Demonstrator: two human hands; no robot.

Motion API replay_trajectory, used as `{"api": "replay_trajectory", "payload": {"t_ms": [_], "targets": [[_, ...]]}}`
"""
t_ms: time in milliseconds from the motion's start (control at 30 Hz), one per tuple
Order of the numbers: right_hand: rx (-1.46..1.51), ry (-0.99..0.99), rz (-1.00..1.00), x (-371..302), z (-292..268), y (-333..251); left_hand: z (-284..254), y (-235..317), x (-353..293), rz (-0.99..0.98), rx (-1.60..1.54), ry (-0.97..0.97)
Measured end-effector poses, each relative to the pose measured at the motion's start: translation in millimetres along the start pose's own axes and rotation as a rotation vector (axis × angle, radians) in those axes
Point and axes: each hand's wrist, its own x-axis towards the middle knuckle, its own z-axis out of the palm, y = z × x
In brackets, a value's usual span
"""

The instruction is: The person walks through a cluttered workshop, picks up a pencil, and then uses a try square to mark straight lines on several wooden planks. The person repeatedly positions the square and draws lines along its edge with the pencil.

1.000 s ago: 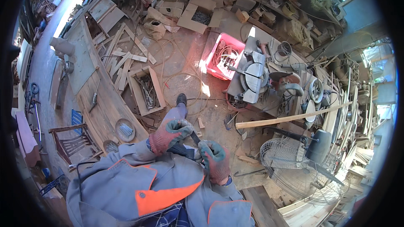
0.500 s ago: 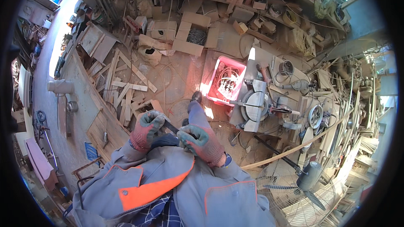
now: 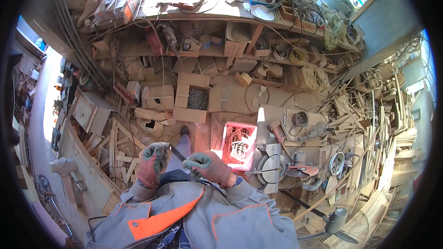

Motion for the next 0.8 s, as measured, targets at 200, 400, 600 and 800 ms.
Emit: {"api": "replay_trajectory", "payload": {"t_ms": [200, 400, 600, 800], "targets": [[0.502, 0.558, 0.128, 120.2, -82.4, 23.2, 12.0, 76.5, 131.2, 0.136, 0.071, -0.137], [0.757, 0.751, 0.132, 188.3, -175.6, 37.9, 21.0, 130.0, 196.1, 0.046, 0.062, -0.155], [0.695, 0.698, 0.094, 273.7, -298.2, 28.7, 38.6, 139.8, 244.2, 0.019, 0.069, 0.024], [0.799, 0.435, 0.157, 435.2, -455.9, -32.1, 72.2, 143.5, 256.3, 0.051, -0.038, 0.298]]}}
